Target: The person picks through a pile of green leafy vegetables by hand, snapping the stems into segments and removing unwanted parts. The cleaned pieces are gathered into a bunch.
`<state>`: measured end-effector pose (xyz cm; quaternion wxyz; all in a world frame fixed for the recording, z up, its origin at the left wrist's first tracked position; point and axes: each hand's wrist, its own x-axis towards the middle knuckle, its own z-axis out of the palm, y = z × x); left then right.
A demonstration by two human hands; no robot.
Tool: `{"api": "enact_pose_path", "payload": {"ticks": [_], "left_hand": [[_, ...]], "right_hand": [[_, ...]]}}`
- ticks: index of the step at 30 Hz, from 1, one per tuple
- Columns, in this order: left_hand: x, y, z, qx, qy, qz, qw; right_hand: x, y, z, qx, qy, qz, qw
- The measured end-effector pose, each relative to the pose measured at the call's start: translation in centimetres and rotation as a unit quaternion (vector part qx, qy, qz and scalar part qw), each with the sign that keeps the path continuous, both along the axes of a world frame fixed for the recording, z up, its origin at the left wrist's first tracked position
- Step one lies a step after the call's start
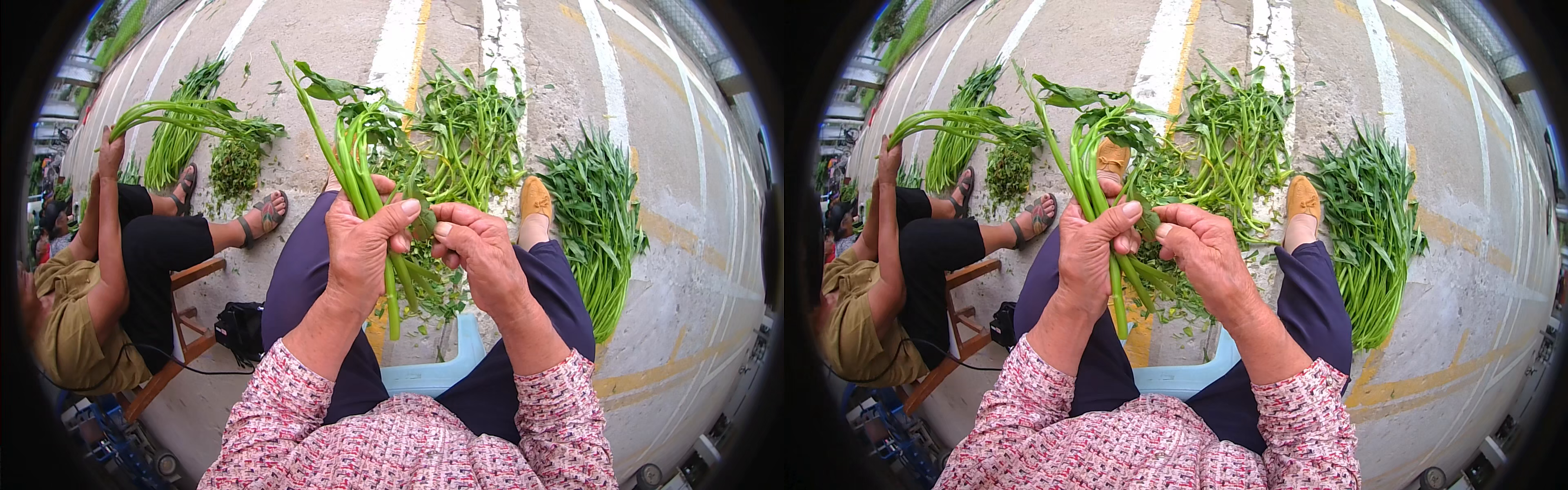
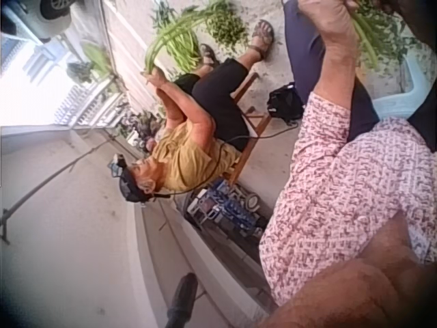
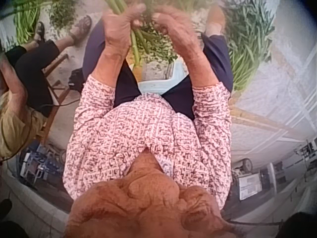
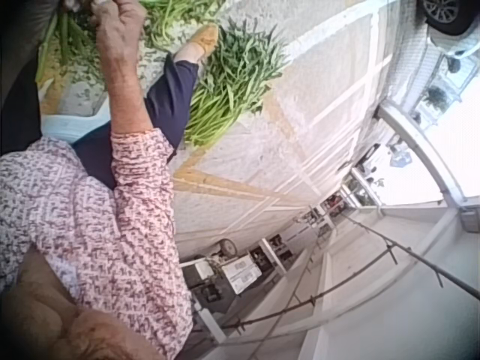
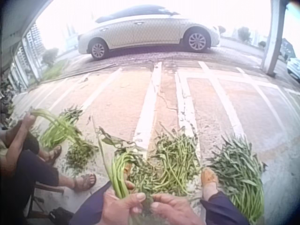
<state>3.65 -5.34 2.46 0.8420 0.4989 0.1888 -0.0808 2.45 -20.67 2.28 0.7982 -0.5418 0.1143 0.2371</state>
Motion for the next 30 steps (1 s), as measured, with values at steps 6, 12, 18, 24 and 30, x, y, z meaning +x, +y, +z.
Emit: {"api": "enact_pose_path", "payload": {"ticks": [6, 12, 18, 24, 30], "left_hand": [[-0.2, -0.4, 0.3, 0.022, 0.002, -0.005, 1.0], [-0.7, -0.9, 0.2, 0.044, -0.035, 0.006, 0.998], [-1.1, -1.0, 0.1, 0.057, -0.034, 0.009, 0.998], [-1.1, -1.2, 0.4, 0.055, -0.02, 0.011, 0.998], [-1.3, -1.4, 0.5, 0.089, -0.032, -0.002, 0.995]], "right_hand": [[-0.2, 0.2, -0.7, -0.009, -0.022, 0.005, 1.0], [-0.2, 0.2, -1.5, -0.044, -0.015, 0.05, 0.998], [0.1, 0.0, 0.2, -0.052, 0.041, 0.069, 0.995], [0.2, -0.4, 0.2, -0.014, 0.081, -0.005, 0.997], [0.1, -0.3, -0.1, -0.042, 0.064, -0.051, 0.996]]}}
